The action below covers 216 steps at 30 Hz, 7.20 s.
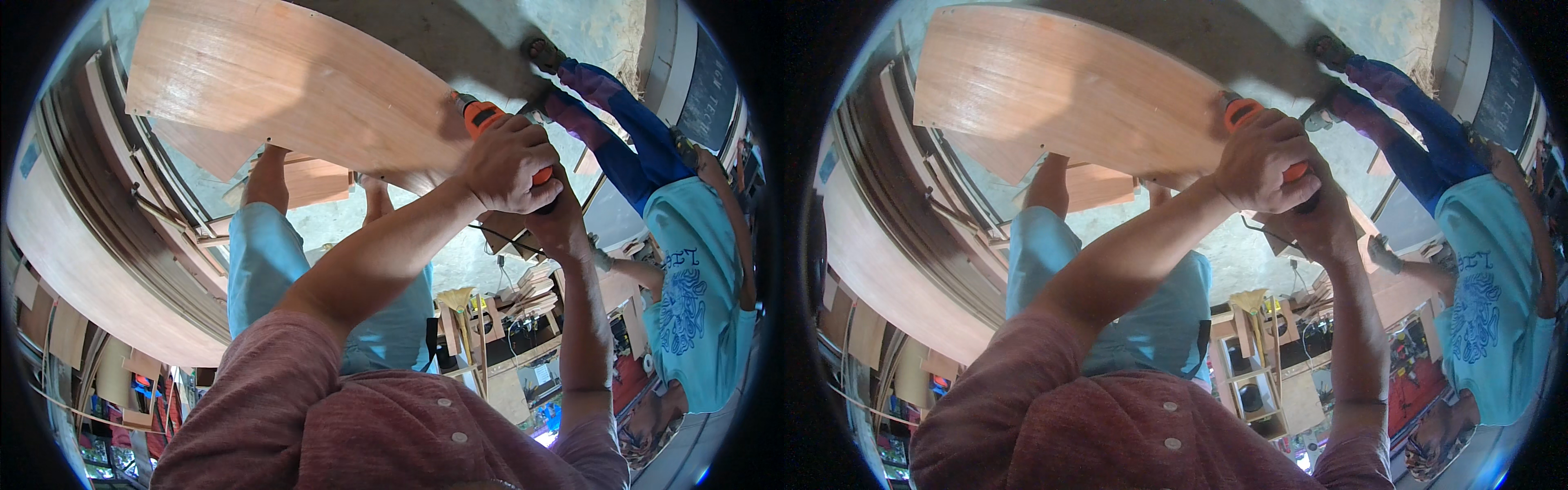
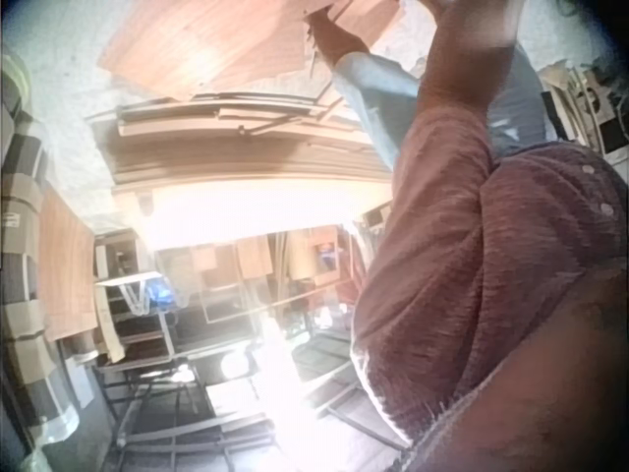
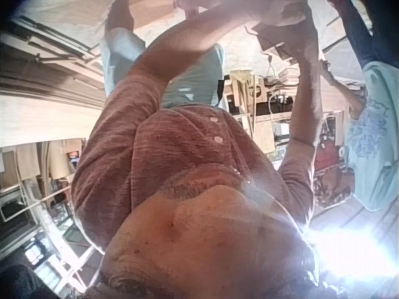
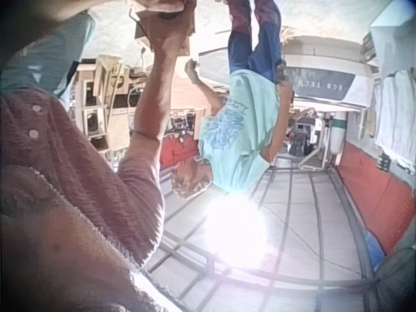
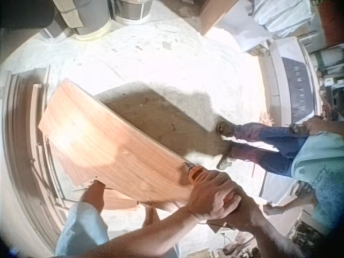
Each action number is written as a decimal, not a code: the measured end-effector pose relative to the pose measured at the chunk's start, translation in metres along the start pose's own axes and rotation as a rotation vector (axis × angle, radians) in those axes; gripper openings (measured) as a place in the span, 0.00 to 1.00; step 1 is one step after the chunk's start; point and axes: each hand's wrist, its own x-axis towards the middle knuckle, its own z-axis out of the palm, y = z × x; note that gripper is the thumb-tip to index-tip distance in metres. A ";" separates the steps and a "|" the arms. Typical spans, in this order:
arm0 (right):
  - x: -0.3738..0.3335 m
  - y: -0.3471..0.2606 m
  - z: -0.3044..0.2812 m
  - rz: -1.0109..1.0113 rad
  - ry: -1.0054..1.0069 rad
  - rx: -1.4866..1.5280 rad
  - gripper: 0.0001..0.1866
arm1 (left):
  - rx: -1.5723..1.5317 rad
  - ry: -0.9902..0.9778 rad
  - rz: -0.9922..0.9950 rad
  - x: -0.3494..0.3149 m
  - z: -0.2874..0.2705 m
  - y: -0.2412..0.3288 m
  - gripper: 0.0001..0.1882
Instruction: The person uses an orange power drill to drive screws into a large, curved wooden panel. They work on the panel while it is positioned on the floor, occasionally adjusting their grip and position. Another person is visible in the background assisting with the assembly.
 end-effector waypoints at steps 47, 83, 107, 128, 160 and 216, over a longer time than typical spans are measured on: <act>-0.224 0.213 0.085 0.154 0.502 1.410 0.40 | 1.421 -0.185 -0.433 -0.062 0.011 -0.165 0.67; -0.301 0.267 0.019 0.120 0.102 0.867 0.31 | 0.892 -0.208 -1.283 -0.479 -0.193 0.056 0.48; -0.414 0.308 0.033 -0.144 0.450 1.056 0.35 | 0.158 -0.045 -1.130 -0.452 -0.041 0.161 0.24; -0.330 0.319 0.102 -0.099 0.360 0.937 0.59 | -1.031 -0.131 -1.403 -0.279 0.240 0.178 0.36; -0.247 0.293 0.108 0.172 0.344 1.355 0.27 | 1.111 -0.936 -0.591 -0.299 0.151 -0.033 0.39; -0.141 0.272 0.124 0.082 0.427 0.956 0.54 | -0.008 -0.470 -0.875 -0.202 0.170 -0.087 0.64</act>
